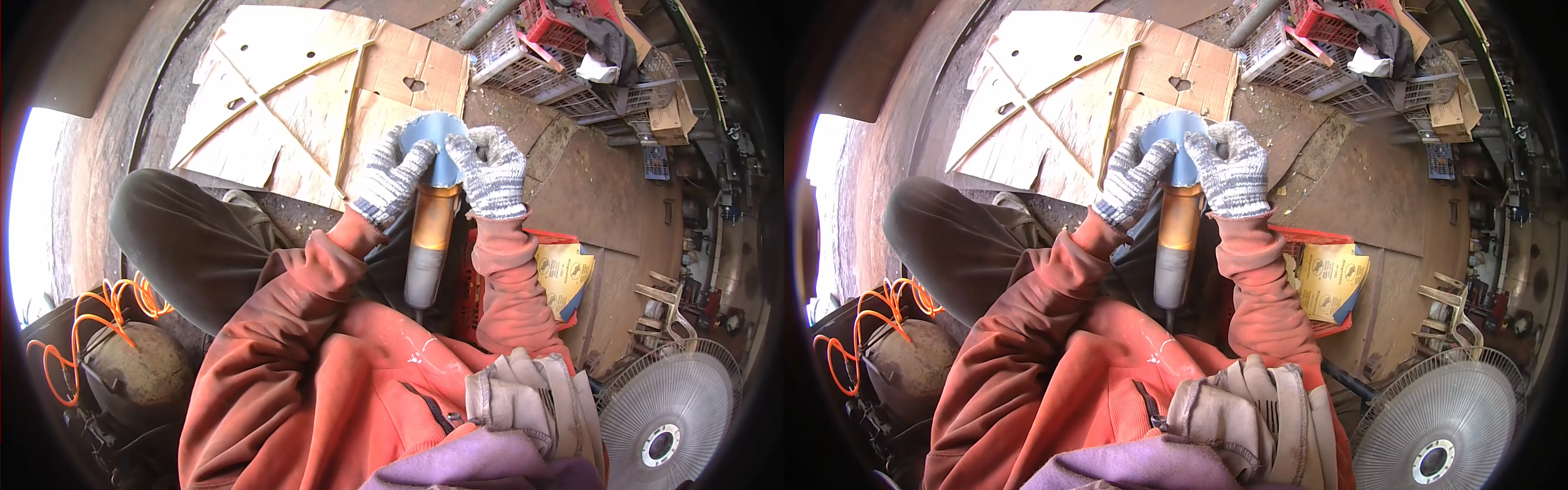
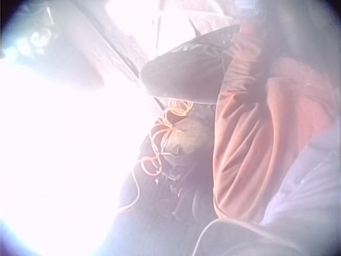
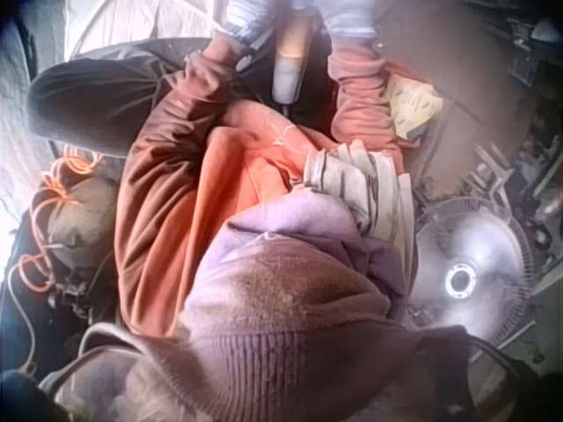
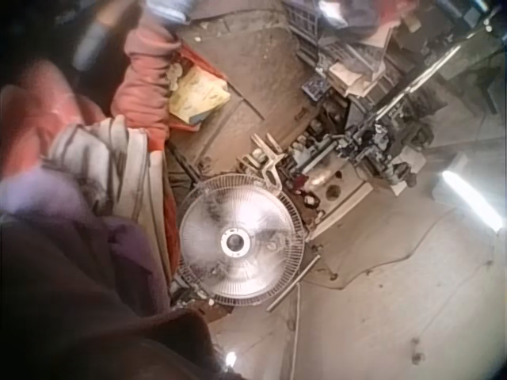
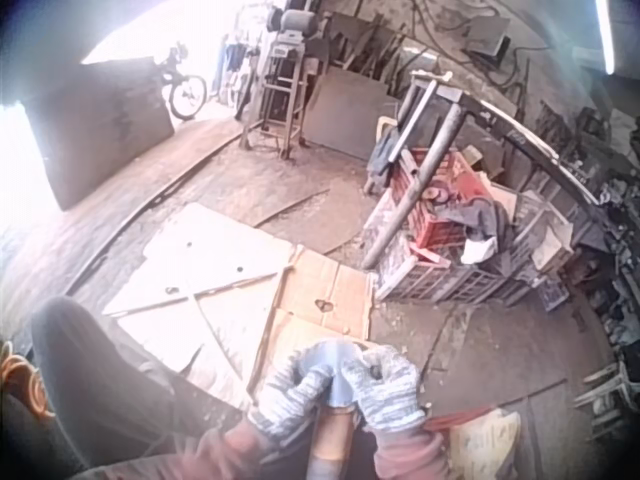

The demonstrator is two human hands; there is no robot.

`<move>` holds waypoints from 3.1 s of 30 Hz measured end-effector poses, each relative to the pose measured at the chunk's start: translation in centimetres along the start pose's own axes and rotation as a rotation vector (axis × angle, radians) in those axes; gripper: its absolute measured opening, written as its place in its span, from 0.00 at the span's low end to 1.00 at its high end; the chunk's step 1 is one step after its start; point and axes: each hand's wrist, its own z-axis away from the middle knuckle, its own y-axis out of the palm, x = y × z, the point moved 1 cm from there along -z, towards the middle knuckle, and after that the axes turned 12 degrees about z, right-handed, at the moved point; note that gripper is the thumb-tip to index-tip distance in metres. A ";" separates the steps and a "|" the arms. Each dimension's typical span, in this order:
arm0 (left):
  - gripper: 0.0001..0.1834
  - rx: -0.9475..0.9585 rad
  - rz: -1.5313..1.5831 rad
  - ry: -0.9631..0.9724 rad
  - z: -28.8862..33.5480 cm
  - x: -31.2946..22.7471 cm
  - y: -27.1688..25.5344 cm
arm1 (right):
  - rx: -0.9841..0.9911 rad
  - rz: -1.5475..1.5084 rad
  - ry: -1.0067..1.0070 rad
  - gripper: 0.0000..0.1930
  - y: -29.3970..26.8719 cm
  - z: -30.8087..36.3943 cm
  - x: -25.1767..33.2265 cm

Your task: The person sharpens a metal plate using a handheld grinder after picking up several plates from a red basket.

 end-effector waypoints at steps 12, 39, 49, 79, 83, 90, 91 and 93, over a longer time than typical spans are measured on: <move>0.27 0.112 -0.002 -0.017 -0.3 -0.6 1.2 | -0.072 -0.071 0.147 0.08 -0.6 1.8 -2.1; 0.26 0.048 0.004 -0.001 -0.3 -1.4 2.2 | 0.132 0.000 -0.004 0.09 -0.7 -2.1 -0.9; 0.22 0.258 0.156 -0.082 -1.0 -1.1 0.9 | -0.082 -0.008 0.067 0.11 1.2 0.2 -0.7; 0.20 0.048 0.165 -0.188 -1.2 -0.6 0.2 | -0.127 0.121 -0.005 0.10 1.2 1.4 0.0; 0.15 -0.024 0.420 -0.299 -1.2 -0.3 -0.1 | -0.034 -0.017 -0.043 0.09 0.9 0.7 0.5; 0.16 0.025 0.288 -0.244 -0.6 -0.9 0.3 | 0.121 0.318 -0.086 0.09 0.4 -1.7 0.6; 0.17 0.035 0.302 -0.240 -0.5 -1.3 0.8 | 0.134 0.124 0.033 0.12 0.6 -1.7 0.0; 0.18 0.046 0.315 -0.236 -0.5 -1.2 1.0 | 0.119 0.114 0.014 0.10 0.4 -1.5 -0.7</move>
